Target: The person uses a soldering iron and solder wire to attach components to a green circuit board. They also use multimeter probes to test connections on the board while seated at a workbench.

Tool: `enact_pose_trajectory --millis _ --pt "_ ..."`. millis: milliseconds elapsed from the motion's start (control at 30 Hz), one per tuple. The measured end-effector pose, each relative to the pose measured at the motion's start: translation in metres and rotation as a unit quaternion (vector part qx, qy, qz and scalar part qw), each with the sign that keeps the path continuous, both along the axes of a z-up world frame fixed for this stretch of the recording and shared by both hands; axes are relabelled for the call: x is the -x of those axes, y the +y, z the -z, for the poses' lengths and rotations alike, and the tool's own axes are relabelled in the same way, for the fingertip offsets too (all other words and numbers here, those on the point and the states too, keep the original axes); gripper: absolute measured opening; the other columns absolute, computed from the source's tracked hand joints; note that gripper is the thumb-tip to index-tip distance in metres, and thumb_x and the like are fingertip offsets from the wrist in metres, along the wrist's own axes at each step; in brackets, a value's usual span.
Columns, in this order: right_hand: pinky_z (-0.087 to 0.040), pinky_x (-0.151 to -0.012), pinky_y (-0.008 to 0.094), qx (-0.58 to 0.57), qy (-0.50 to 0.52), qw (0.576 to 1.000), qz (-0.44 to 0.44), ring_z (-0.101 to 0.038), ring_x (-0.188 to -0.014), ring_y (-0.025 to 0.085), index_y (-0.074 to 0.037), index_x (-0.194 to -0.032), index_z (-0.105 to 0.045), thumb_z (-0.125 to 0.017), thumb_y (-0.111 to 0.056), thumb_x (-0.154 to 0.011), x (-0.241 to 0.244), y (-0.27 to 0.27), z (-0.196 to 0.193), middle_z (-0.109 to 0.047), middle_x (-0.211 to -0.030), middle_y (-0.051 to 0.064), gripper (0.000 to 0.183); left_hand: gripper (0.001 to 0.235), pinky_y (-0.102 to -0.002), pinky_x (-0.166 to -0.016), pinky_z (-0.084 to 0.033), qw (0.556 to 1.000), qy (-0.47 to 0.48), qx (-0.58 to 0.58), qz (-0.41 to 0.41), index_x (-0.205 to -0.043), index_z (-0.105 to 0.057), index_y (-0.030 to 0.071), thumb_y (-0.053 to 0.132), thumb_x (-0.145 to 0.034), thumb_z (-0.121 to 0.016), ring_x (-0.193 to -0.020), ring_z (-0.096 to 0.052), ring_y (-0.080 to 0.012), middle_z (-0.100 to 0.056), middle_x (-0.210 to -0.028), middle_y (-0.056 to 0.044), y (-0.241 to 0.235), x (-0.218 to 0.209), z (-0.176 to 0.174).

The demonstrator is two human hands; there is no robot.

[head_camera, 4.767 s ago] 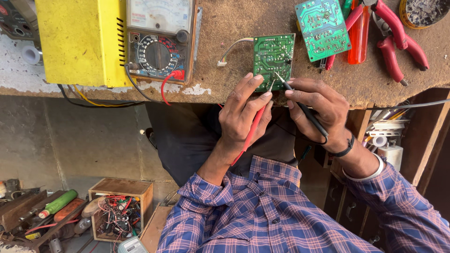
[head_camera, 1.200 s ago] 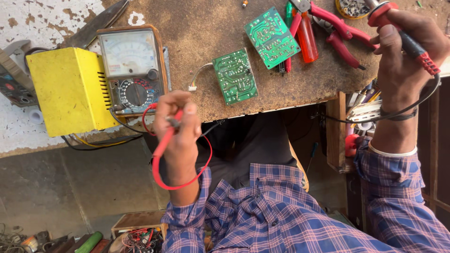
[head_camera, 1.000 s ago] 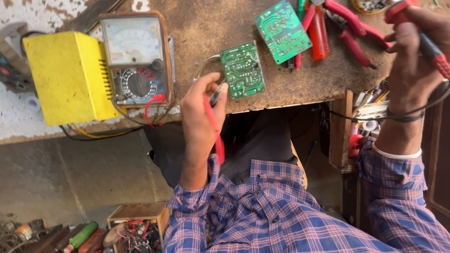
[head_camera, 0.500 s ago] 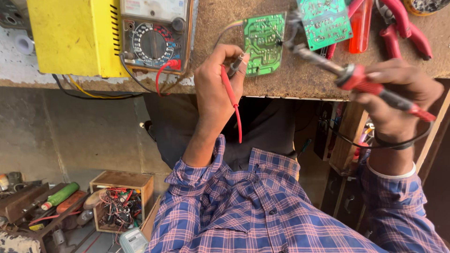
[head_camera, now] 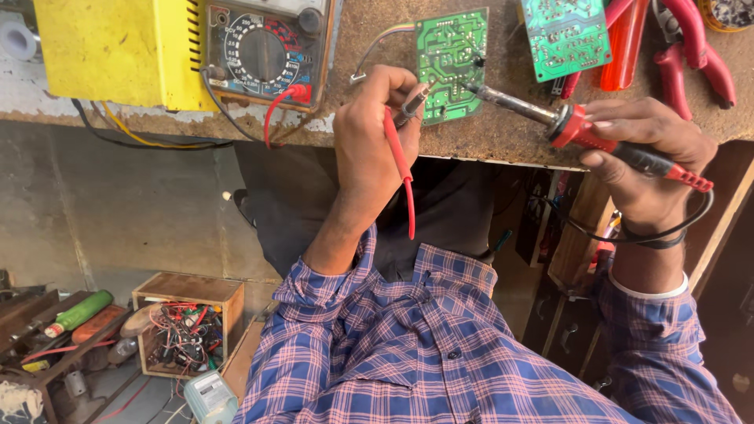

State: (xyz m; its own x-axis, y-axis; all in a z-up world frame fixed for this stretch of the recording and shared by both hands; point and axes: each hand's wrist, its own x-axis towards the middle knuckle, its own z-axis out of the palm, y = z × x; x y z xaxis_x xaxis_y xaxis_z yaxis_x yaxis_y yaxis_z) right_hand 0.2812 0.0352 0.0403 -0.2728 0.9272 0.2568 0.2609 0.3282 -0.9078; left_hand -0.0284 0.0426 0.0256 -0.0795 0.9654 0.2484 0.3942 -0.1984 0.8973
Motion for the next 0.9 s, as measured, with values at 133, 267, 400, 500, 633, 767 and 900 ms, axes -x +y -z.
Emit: enact_pose_trajectory --millis 133,267,400,500,633,767,900 --pt "-0.06 -0.099 0.035 0.01 0.002 1.0 0.005 -0.073 -0.108 0.025 -0.005 -0.108 -0.072 -0.087 -0.028 -0.094 0.0026 -0.0028 -0.0011 -0.072 -0.107 0.014 0.032 0.02 -0.033 -0.068 -0.057 1.0 -0.007 0.006 0.005 -0.103 -0.059 0.006 0.003 -0.094 -0.077 -0.079 -0.076 -0.0214 -0.071 -0.087 -0.007 -0.0006 0.0 0.0011" --pt "-0.06 -0.1 0.034 0.009 0.0 1.0 0.0 -0.072 -0.109 0.024 -0.005 -0.109 -0.072 -0.086 -0.029 -0.096 0.0045 -0.0024 -0.004 -0.071 -0.111 0.016 0.031 0.019 -0.032 -0.066 -0.056 1.0 -0.01 0.014 0.012 -0.102 -0.06 0.006 0.003 -0.095 -0.077 -0.076 -0.075 -0.0198 -0.07 -0.086 -0.006 -0.0015 0.0012 0.0011" --pt "-0.059 -0.099 0.034 -0.004 -0.009 1.0 -0.012 -0.073 -0.109 0.025 -0.006 -0.11 -0.071 -0.085 -0.031 -0.096 0.0055 0.0016 -0.0052 -0.072 -0.111 0.016 0.032 0.019 -0.03 -0.065 -0.056 0.999 -0.025 0.013 0.024 -0.102 -0.059 0.005 0.003 -0.096 -0.077 -0.077 -0.075 -0.0171 -0.07 -0.087 -0.005 -0.0009 0.0015 0.002" --pt "-0.059 -0.097 0.033 -0.015 -0.009 1.0 -0.021 -0.073 -0.107 0.024 -0.006 -0.11 -0.071 -0.084 -0.033 -0.097 0.0048 0.0037 -0.0043 -0.072 -0.112 0.016 0.032 0.019 -0.029 -0.064 -0.056 0.999 -0.022 0.008 0.028 -0.101 -0.059 0.005 0.003 -0.096 -0.077 -0.076 -0.074 -0.0159 -0.07 -0.088 -0.005 -0.0001 0.0019 0.0033" --pt "-0.06 -0.097 0.033 -0.014 -0.03 0.999 -0.016 -0.074 -0.106 0.024 -0.006 -0.11 -0.072 -0.084 -0.033 -0.096 0.0015 0.0033 -0.0049 -0.072 -0.111 0.016 0.032 0.02 -0.029 -0.064 -0.056 0.999 -0.017 0.004 0.027 -0.101 -0.059 0.004 0.002 -0.095 -0.078 -0.076 -0.073 -0.0155 -0.07 -0.088 -0.006 0.0 0.002 0.0029" --pt "-0.06 -0.097 0.033 -0.015 -0.03 0.999 -0.008 -0.074 -0.105 0.024 -0.005 -0.109 -0.072 -0.085 -0.031 -0.096 0.0017 0.001 -0.0044 -0.072 -0.109 0.017 0.032 0.019 -0.028 -0.063 -0.056 0.999 -0.021 0.013 0.03 -0.1 -0.06 0.004 0.003 -0.096 -0.078 -0.074 -0.074 -0.0148 -0.07 -0.087 -0.005 -0.0005 0.0018 0.0022" --pt "-0.061 -0.094 0.032 -0.006 -0.031 0.999 0.002 -0.074 -0.105 0.023 -0.005 -0.109 -0.072 -0.085 -0.029 -0.097 0.0024 -0.0027 -0.0076 -0.072 -0.109 0.016 0.03 0.018 -0.028 -0.064 -0.056 0.999 -0.026 0.011 0.03 -0.101 -0.06 0.004 0.003 -0.096 -0.077 -0.075 -0.075 -0.0147 -0.071 -0.087 -0.005 -0.0007 0.0008 0.0014"
